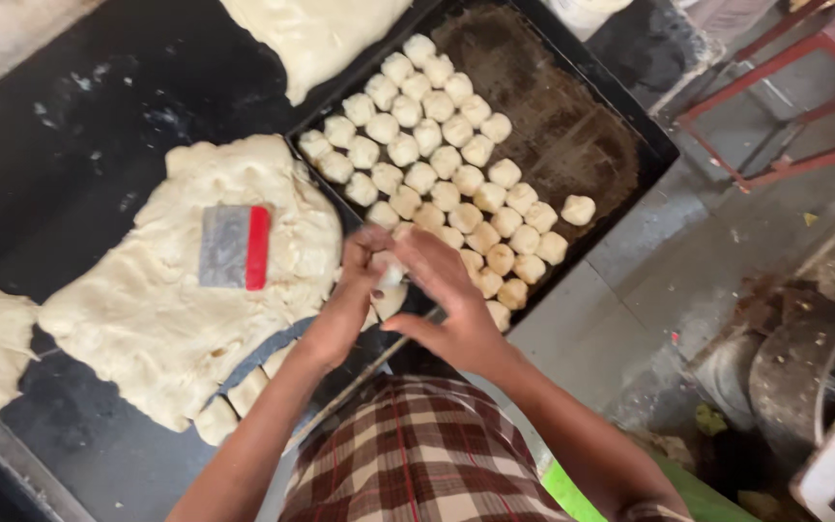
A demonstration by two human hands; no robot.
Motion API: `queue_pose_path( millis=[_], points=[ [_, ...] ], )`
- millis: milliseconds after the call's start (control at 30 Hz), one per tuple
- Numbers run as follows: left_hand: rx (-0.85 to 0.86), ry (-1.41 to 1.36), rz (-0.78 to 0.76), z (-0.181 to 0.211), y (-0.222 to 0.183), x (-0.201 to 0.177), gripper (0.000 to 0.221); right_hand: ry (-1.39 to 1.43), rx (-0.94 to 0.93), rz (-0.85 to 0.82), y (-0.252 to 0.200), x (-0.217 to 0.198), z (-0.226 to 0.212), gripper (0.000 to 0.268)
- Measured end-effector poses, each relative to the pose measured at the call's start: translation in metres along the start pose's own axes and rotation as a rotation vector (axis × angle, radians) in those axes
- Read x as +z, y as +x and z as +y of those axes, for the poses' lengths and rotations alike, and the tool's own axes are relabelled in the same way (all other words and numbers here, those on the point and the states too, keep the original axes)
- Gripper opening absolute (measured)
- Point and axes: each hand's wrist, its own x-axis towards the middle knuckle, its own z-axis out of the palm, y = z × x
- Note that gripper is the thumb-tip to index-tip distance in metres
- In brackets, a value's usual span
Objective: The person portions and shapes small pieces of dough from a larger slab, placing them onto a baking tray.
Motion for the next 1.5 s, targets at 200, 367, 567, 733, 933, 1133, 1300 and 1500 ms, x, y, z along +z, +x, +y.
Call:
queue_pose_path(
  millis=[200, 367, 567, 733, 933, 1133, 1300, 1500],
  points=[
    [-0.030, 0.072, 0.165, 0.056, 0.016, 0.005, 0.085, -0.464, -0.037, 0.538, 0.010, -0.047, 0.125, 0.040],
    [-0.052, 0.226, 0.436, 0.039, -0.010, -0.033, 0.080, -0.280, 0.056, 0.295, 0.019, -0.102, 0.226, 0.047],
    [-0.010, 0.333, 0.612, 0.014, -0.085, -0.080, 0.042, -0.623, 0.675, 0.031, -0.029, -0.152, 0.230, 0.020],
    [-0.014, 0.414, 0.660, 0.016, -0.098, -0.087, 0.035, -0.642, 0.700, -0.036, -0.059, -0.137, 0.209, 0.025],
    [0.040, 0.426, 0.610, 0.009, -0.101, -0.094, 0.030, -0.955, 0.140, -0.086, -0.053, -0.060, 0.127, 0.026],
    [0.139, 0.507, 0.469, 0.011, -0.121, -0.099, 0.017, -0.577, -0.153, -0.319, -0.047, 0.105, 0.067, 0.029],
    [0.526, 1.033, 0.256, 0.045, -0.133, -0.085, 0.057, 0.173, 0.351, -0.281, 0.004, 0.127, 0.010, 0.026],
    [0.032, 0.432, 0.460, 0.035, -0.144, -0.100, 0.052, -0.061, -0.260, -0.122, 0.010, 0.155, -0.053, 0.027]
  ],
)
